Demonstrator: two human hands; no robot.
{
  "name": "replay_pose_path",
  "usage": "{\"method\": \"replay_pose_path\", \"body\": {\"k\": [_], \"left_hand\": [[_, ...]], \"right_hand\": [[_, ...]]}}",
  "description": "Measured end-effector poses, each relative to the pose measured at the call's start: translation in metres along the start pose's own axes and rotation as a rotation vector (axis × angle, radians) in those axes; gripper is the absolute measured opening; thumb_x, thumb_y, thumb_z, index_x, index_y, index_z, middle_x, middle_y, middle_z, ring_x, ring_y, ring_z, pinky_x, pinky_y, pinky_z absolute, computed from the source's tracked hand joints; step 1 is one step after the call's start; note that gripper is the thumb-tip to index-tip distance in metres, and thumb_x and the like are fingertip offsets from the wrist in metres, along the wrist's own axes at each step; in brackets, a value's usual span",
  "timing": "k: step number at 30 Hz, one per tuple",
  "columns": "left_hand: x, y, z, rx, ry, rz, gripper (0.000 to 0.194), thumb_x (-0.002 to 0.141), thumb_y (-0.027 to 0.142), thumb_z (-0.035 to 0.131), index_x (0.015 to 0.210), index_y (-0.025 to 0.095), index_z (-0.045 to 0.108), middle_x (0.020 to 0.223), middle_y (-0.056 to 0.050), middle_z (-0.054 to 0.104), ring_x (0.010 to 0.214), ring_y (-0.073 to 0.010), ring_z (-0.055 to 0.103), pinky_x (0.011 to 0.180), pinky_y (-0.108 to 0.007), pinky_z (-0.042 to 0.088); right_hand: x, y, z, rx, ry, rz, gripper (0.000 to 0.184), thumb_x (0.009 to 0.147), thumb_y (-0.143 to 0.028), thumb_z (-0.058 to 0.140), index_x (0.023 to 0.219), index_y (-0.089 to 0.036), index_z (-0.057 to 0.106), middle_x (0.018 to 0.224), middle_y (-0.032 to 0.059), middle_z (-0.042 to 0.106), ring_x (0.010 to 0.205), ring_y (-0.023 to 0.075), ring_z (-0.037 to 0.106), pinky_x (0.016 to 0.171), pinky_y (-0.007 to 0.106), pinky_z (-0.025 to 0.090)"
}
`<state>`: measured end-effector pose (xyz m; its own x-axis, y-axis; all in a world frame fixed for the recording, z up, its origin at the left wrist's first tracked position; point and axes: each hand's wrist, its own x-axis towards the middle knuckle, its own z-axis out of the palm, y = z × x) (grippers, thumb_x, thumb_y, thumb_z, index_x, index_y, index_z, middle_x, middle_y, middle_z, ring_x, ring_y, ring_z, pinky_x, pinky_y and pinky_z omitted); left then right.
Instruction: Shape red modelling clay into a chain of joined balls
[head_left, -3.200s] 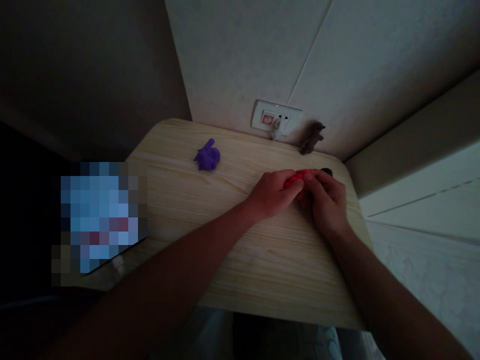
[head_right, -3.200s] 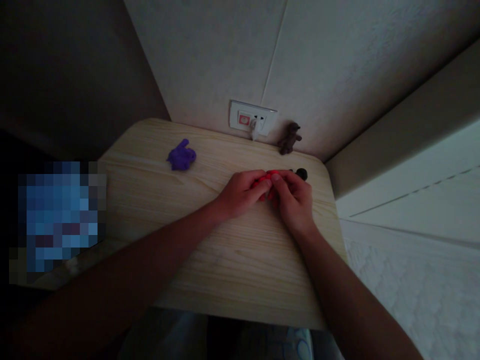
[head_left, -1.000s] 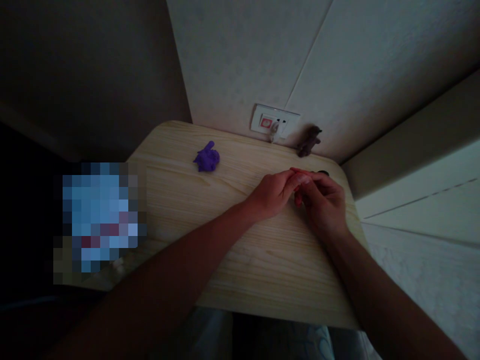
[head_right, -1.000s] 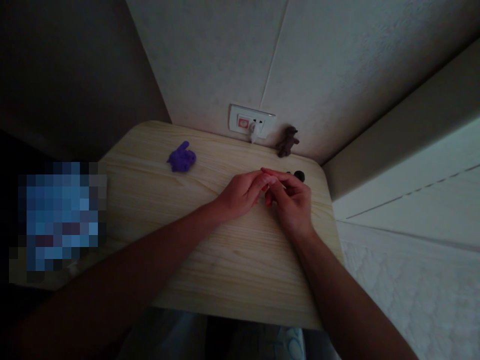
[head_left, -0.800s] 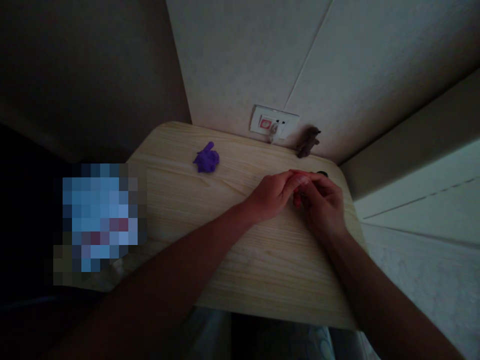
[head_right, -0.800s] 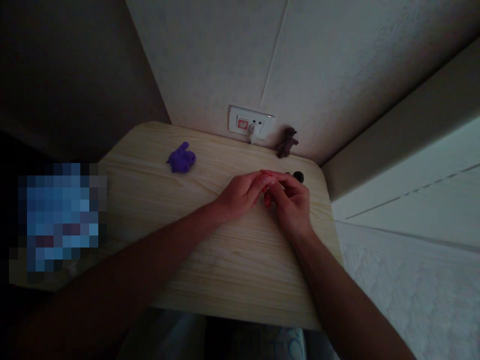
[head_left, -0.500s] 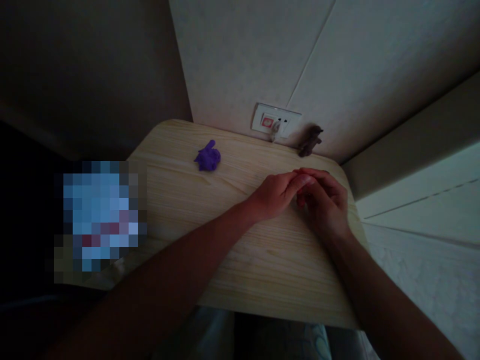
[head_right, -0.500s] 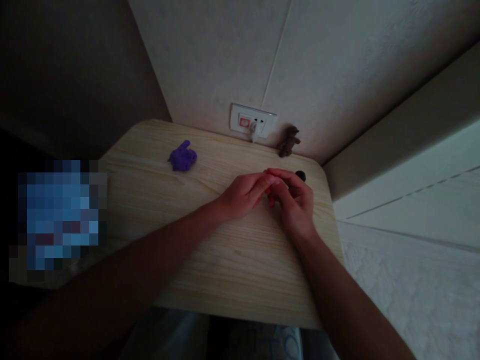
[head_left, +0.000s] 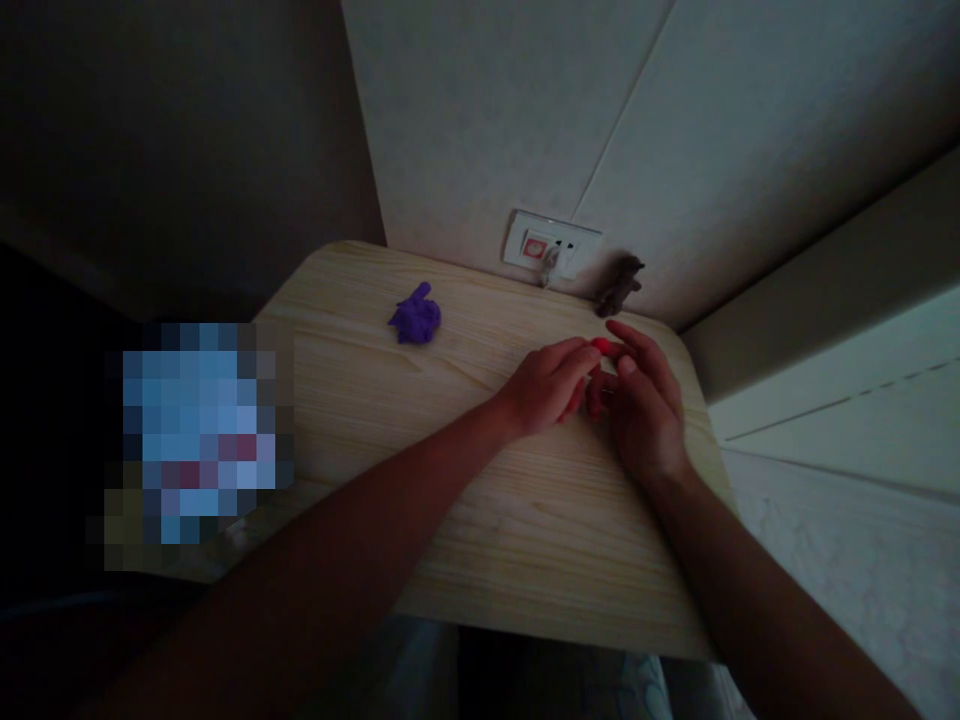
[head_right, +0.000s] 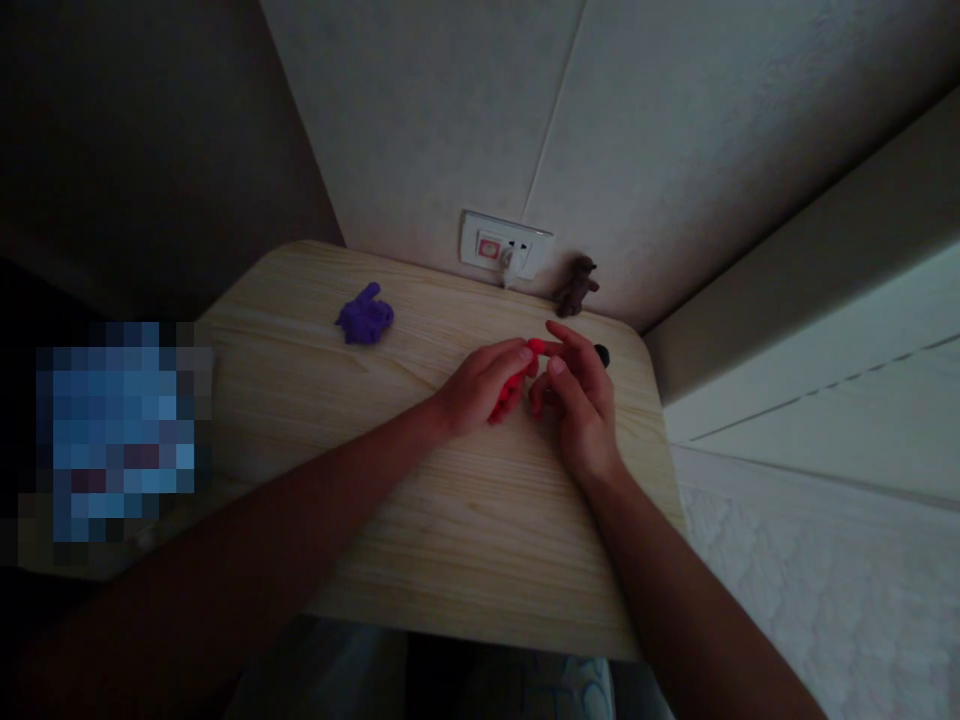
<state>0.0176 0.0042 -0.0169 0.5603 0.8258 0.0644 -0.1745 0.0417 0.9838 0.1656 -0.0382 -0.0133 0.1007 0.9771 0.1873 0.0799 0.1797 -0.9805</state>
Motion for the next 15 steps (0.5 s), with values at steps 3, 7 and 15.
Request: {"method": "replay_pose_path", "body": {"k": [3, 7, 15], "left_hand": [[0.0050, 0.0007, -0.0029, -0.254, 0.046, -0.084, 0.014, 0.093, 0.036, 0.042, 0.093, 0.023, 0.047, 0.059, 0.006, 0.050, 0.041, -0.0104, 0.045, 0.042, -0.024, 0.034], [0.0077, 0.0023, -0.0046, -0.465, 0.134, -0.083, 0.018, 0.083, 0.028, 0.047, 0.100, 0.023, 0.044, 0.079, 0.003, 0.058, 0.053, -0.0111, 0.056, 0.051, -0.026, 0.046], [0.0065, -0.0007, 0.0019, -0.527, 0.191, -0.081, 0.021, 0.083, 0.026, 0.056, 0.102, 0.020, 0.050, 0.107, -0.006, 0.060, 0.090, -0.0148, 0.061, 0.084, -0.031, 0.054]], "right_hand": [[-0.0006, 0.0002, -0.0001, -0.041, 0.013, -0.045, 0.044, 0.091, -0.051, 0.073, 0.130, -0.037, 0.061, 0.124, 0.0046, 0.070, 0.056, 0.0111, 0.054, 0.049, 0.032, 0.046], [-0.0015, 0.0002, 0.0025, -0.121, 0.043, -0.051, 0.041, 0.085, -0.049, 0.081, 0.117, -0.032, 0.061, 0.112, 0.0039, 0.069, 0.056, 0.0098, 0.055, 0.047, 0.028, 0.045], [-0.0030, 0.0009, 0.0053, -0.433, 0.024, -0.122, 0.037, 0.075, -0.046, 0.090, 0.093, -0.022, 0.068, 0.089, 0.0010, 0.067, 0.062, 0.0108, 0.053, 0.054, 0.028, 0.043]]}}
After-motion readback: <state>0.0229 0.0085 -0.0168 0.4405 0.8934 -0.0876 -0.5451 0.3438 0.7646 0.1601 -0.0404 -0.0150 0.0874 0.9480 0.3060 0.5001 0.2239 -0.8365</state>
